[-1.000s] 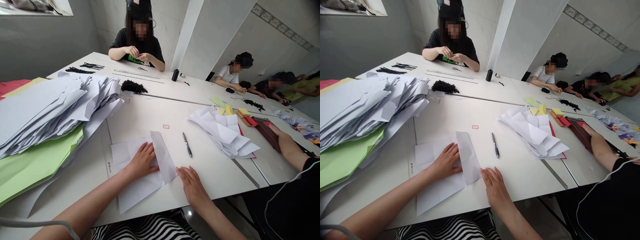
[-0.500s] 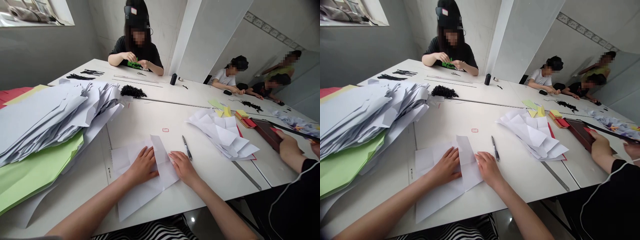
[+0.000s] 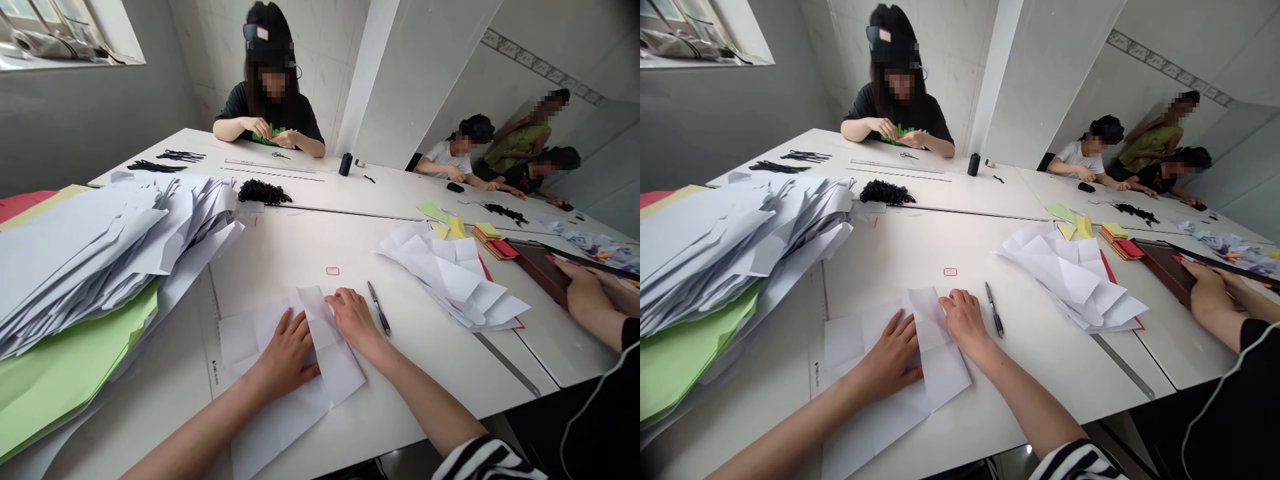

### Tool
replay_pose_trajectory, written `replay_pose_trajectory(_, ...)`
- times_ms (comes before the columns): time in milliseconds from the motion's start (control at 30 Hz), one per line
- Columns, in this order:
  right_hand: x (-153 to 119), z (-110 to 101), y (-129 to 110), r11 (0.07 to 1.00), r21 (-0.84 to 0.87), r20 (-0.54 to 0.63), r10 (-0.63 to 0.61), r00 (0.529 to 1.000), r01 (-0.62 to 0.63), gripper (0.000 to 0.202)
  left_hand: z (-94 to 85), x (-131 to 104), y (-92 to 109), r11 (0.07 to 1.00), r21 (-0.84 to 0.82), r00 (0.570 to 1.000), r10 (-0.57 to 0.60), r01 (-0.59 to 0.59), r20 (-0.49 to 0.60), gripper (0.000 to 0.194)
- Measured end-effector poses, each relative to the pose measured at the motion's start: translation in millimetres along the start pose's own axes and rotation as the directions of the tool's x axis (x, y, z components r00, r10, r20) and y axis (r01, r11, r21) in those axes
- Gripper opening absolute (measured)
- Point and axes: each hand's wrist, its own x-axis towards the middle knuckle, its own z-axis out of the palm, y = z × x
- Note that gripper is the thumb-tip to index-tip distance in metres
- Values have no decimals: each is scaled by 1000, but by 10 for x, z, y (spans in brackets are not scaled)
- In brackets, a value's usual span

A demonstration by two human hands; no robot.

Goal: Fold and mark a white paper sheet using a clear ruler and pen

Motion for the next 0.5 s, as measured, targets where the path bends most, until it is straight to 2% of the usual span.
replay_pose_trajectory(200, 244, 54, -15, 998, -69, 24, 14, 1000, -13, 36, -15, 9, -6, 1000, -11, 1000, -4, 5, 18, 47)
replay_pose_trajectory(333, 391, 86, -44, 998, -55, 25, 36, 999, -34, 31, 15, 10, -23, 1000, 16, 1000, -20, 20, 18, 51)
replay_pose_trajectory(433, 477, 95, -77, 997, -48, -11, 53, 999, -54, 27, 82, -26, -76, 997, 77, 1000, -6, 8, -17, 57)
replay_pose_trajectory(500, 517, 99, -77, 997, -41, -36, 57, 998, -58, 24, 151, -52, -169, 985, 170, 995, 18, -1, -99, 61)
